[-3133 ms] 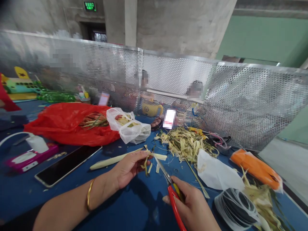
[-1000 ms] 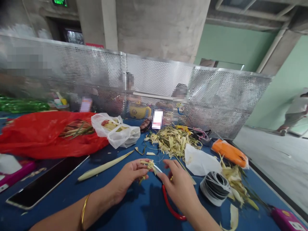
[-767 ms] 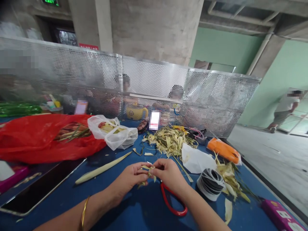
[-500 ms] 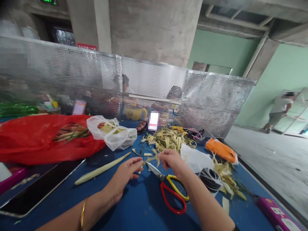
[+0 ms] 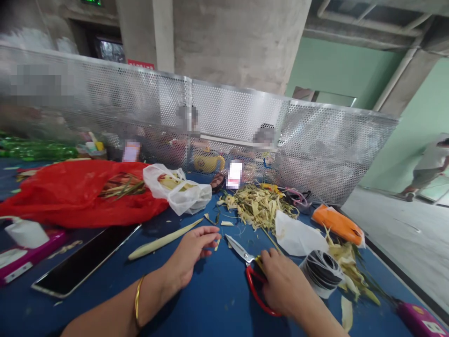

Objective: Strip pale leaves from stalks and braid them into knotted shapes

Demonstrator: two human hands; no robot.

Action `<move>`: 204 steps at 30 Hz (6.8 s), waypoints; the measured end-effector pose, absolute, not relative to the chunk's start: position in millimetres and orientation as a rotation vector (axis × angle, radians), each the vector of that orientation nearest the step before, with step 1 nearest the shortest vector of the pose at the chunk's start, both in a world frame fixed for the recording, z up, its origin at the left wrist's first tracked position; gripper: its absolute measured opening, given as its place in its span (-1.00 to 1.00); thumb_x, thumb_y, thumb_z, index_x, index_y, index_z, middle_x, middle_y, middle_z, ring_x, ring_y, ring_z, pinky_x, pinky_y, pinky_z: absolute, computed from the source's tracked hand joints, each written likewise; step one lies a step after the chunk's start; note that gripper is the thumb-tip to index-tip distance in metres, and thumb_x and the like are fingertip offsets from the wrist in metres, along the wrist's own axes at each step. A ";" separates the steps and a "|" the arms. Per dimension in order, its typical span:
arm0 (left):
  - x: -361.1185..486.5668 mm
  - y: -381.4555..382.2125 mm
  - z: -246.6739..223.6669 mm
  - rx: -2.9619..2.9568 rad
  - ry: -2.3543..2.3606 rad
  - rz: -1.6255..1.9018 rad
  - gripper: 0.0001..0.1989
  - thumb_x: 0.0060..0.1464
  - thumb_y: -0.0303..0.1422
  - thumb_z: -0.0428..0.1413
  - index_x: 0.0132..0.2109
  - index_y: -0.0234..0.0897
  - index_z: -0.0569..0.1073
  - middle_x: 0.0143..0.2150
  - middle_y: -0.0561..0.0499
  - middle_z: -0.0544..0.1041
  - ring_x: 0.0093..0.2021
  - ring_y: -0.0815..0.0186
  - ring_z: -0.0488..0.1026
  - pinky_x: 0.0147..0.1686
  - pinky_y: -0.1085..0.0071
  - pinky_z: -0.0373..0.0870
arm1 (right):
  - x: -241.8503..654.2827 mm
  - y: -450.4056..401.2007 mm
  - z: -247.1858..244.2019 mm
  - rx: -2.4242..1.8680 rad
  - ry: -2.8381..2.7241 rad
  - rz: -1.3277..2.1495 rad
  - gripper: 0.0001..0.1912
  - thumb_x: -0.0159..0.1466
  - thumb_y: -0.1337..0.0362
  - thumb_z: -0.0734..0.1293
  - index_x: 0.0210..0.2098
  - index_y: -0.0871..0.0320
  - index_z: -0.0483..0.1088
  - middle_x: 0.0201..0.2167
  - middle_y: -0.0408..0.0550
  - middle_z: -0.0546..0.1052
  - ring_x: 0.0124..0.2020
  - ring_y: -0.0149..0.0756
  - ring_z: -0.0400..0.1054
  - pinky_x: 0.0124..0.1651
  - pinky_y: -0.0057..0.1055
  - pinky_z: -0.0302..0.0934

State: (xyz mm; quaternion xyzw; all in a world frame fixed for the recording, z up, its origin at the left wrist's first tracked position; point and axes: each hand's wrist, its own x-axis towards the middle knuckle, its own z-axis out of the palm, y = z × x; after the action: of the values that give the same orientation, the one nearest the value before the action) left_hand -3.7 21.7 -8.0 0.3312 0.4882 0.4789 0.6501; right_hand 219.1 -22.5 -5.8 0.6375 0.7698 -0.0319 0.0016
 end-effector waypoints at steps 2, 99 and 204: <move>-8.7 26.7 -3.9 0.697 1.111 1.165 -0.77 -0.15 -0.47 0.18 -0.24 -0.35 0.52 -0.29 -0.06 0.58 -0.42 0.42 0.43 -0.47 0.53 0.25 | 223.8 -36.2 -11.4 1.924 2.365 -0.017 -0.41 -0.05 0.59 0.21 0.00 0.23 0.39 -0.19 0.14 0.50 -0.18 -0.09 0.41 -0.14 -0.29 0.17; -3.0 28.1 -10.4 0.908 1.078 1.240 -0.78 -0.16 -0.44 0.24 -0.39 -0.29 0.32 -0.49 0.08 0.48 -0.48 0.38 0.48 -0.53 0.55 0.32 | 170.8 -3.2 -14.2 2.240 2.472 -2.089 -0.55 0.06 -0.13 0.37 -0.44 0.17 0.39 -0.58 -0.17 0.41 -0.53 -0.37 0.33 -0.51 -0.48 0.22; 1.3 32.9 -24.0 0.899 1.191 1.129 -0.93 -0.13 -0.37 0.06 -0.43 -0.26 0.32 -0.37 -0.04 0.56 -0.49 0.35 0.44 -0.46 0.43 0.36 | 168.7 -7.9 -12.9 2.475 2.536 -2.507 -0.85 0.06 0.17 0.38 -0.47 0.13 0.42 -0.46 -0.14 0.47 -0.37 -0.30 0.31 -0.21 -0.38 0.19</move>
State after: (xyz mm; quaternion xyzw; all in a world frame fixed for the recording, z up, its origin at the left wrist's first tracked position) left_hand 1.3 32.9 -24.0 0.3866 0.5122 0.4856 0.5936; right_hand 168.7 -7.9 -12.9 0.4707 0.4823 -0.4769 -0.5643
